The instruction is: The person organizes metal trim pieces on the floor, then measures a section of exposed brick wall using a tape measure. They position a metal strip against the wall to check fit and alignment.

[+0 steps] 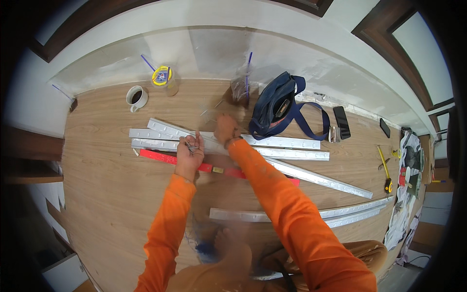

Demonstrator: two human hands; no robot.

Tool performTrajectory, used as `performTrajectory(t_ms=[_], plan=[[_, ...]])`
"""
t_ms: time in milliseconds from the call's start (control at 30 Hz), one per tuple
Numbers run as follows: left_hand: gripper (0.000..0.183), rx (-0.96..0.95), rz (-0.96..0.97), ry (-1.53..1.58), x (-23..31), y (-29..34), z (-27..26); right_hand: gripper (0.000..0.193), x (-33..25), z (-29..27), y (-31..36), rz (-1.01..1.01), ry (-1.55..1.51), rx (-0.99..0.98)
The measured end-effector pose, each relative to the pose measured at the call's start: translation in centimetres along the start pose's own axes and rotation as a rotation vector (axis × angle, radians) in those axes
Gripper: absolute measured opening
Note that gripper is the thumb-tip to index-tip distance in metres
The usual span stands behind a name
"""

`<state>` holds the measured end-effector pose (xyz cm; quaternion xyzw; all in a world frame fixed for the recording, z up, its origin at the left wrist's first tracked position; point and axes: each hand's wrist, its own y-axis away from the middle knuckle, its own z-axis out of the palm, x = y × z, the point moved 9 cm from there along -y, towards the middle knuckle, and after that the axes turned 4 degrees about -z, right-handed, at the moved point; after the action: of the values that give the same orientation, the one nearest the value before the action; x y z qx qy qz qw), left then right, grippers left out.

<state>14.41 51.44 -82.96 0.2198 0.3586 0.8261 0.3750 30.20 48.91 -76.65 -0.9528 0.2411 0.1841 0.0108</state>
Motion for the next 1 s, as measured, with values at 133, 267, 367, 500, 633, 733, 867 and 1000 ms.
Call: performTrajectory(t_ms=[133,267,367,500,633,733,867,1000], plan=[[0.023,-0.068,0.015,-0.133,-1.4,0.4,0.9,0.015,-3.0,-4.8,3.6,-0.081,-0.482,0.215],[0.023,-0.181,-0.069,-0.178,-2.5,0.8,2.6,0.017,-5.4,-5.5,4.8,-0.142,-0.624,0.177],[0.025,-0.036,0.032,-0.065,-0.7,-0.4,0.9,0.016,-4.7,-4.7,3.1,-0.065,-0.640,0.081],[0.031,-0.283,-0.110,0.032,-0.8,0.3,1.0,0.019,0.0,-3.7,-1.8,-0.024,-0.606,0.368],[0.035,-0.301,-0.182,0.078,-0.7,3.4,2.0,0.022,-0.5,-1.7,-3.9,0.018,-0.215,0.343],[0.036,-0.280,-0.116,0.044,0.1,4.9,1.2,0.022,-1.6,1.1,-5.2,-0.060,-0.127,0.291],[0.033,0.011,-0.044,0.056,-0.3,7.5,0.3,0.016,-2.2,3.2,-4.9,-0.069,-0.056,0.156],[0.031,-0.395,-0.275,0.259,1.1,5.9,-0.1,0.020,-3.6,5.3,-6.7,-0.001,-0.131,0.114]])
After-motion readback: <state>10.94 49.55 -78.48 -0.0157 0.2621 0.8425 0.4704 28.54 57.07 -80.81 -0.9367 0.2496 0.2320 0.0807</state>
